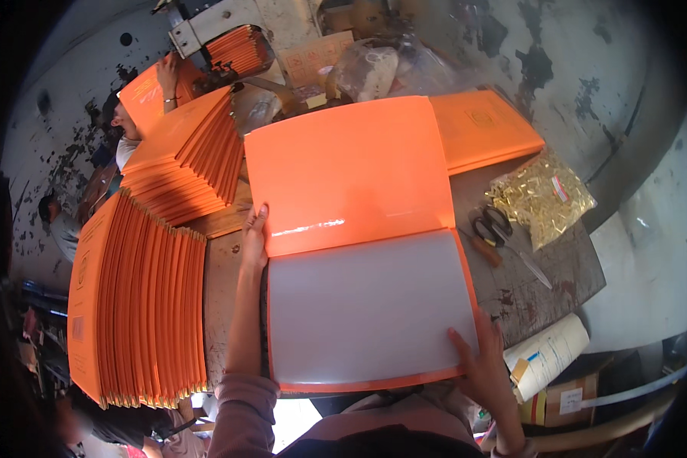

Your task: The person adds metal corner protectors to orange plastic folders by hand and using a small wooden tool to press them into place.

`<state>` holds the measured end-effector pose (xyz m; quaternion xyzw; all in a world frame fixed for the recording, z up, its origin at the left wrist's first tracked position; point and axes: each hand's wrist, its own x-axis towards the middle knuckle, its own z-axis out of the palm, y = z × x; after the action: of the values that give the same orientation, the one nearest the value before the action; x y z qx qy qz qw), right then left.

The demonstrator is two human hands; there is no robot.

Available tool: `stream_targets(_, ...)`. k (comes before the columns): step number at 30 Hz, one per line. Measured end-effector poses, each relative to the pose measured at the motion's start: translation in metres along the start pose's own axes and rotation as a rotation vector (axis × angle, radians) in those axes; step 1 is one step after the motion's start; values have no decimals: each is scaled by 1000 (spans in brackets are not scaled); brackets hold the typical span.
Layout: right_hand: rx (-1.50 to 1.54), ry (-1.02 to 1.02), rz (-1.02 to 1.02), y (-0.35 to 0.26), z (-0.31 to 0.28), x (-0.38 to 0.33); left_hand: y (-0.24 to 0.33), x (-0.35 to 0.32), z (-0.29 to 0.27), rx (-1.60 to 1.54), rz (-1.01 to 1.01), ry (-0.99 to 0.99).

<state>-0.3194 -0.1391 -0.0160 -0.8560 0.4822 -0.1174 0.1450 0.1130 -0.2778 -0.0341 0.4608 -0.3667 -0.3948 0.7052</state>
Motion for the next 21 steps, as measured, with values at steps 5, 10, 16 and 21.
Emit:
stream_targets(5, -65, 39, -201, 0, -23, 13, 3, -7, 0, -74, 36, 9)
stream_targets(10, 46, 273, -325, 2, -52, 25, 2, -9, -12, -126, -38, -58)
stream_targets(16, 211, 788, -431, -3, -83, 87, 8, -12, -14, -326, -137, -70)
stream_targets(21, 475, 976, -375, -10, -93, 172, -6, -10, -45, -513, -44, -265)
